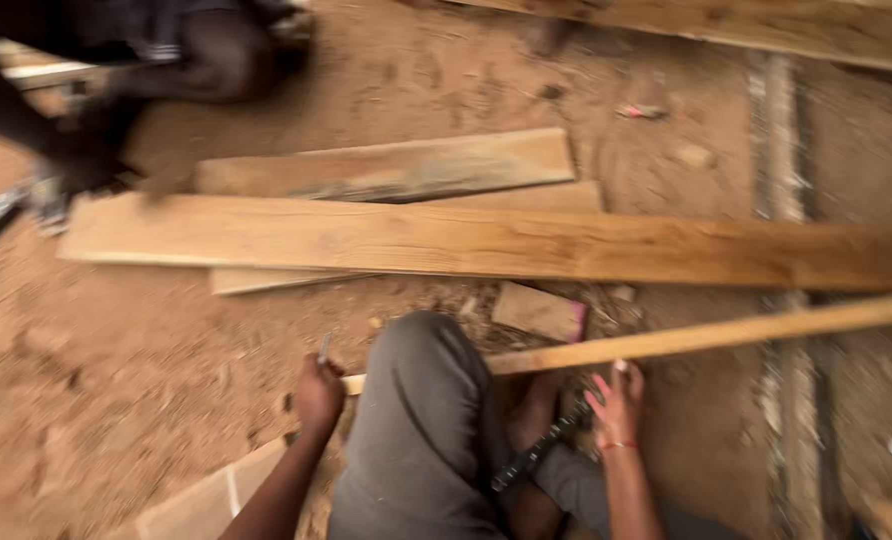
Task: The person hammers a nail into a wooden plank with a hammer, marks lines on wooden boards using a nail, and hammers the nail into the wood.
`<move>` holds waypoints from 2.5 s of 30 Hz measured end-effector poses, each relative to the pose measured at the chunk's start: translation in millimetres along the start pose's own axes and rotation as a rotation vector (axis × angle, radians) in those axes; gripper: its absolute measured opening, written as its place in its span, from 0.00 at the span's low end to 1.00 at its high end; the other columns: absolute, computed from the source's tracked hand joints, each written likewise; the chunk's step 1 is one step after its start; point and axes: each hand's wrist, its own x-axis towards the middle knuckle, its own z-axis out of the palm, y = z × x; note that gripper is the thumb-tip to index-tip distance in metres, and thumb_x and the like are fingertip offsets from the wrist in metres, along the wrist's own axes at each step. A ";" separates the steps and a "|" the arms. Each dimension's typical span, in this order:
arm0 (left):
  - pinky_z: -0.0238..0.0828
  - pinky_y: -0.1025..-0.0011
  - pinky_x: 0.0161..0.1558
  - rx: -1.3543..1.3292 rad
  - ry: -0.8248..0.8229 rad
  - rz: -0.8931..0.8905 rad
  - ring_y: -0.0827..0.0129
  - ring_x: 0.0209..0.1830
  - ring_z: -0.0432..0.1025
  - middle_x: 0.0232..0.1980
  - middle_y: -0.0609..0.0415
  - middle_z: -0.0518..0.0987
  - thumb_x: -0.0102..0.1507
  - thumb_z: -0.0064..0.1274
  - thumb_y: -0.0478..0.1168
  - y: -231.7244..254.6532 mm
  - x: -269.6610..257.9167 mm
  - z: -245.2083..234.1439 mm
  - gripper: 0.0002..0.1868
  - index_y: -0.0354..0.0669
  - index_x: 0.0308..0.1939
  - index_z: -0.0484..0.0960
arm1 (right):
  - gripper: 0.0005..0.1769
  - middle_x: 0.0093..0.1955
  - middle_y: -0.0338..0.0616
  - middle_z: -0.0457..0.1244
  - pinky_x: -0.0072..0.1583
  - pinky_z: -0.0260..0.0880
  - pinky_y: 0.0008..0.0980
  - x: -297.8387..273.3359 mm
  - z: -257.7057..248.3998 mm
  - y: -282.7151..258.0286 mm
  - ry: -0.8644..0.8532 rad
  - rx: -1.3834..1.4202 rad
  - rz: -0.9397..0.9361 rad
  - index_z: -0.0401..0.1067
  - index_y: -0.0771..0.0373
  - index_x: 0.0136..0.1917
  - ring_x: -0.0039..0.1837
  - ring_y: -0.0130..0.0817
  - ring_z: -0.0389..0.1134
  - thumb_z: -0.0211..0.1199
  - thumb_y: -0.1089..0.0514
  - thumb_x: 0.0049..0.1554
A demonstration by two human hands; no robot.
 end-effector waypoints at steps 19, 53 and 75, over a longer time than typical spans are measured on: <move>0.72 0.52 0.40 -0.062 0.107 -0.016 0.52 0.35 0.79 0.34 0.47 0.84 0.71 0.40 0.45 -10.5 1.7 18.6 0.12 0.44 0.41 0.75 | 0.37 0.71 0.42 0.56 0.65 0.58 0.59 27.5 -99.2 -54.5 0.019 0.216 -0.151 0.55 0.41 0.78 0.68 0.46 0.59 0.60 0.30 0.63; 0.76 0.60 0.53 -0.754 -1.031 0.389 0.60 0.49 0.80 0.46 0.49 0.85 0.75 0.40 0.43 301.4 10.1 78.1 0.13 0.43 0.43 0.78 | 0.50 0.38 0.48 0.70 0.39 0.70 0.32 -85.0 -48.1 94.1 -0.428 -0.795 -0.005 0.43 0.56 0.83 0.32 0.37 0.72 0.64 0.39 0.58; 0.76 0.55 0.48 0.321 -0.641 0.825 0.53 0.46 0.80 0.49 0.45 0.85 0.65 0.46 0.37 295.5 0.7 174.8 0.14 0.46 0.53 0.80 | 0.14 0.41 0.34 0.61 0.47 0.63 0.28 -62.0 -90.8 45.6 -0.367 1.001 0.540 0.62 0.68 0.55 0.43 0.20 0.65 0.56 0.54 0.65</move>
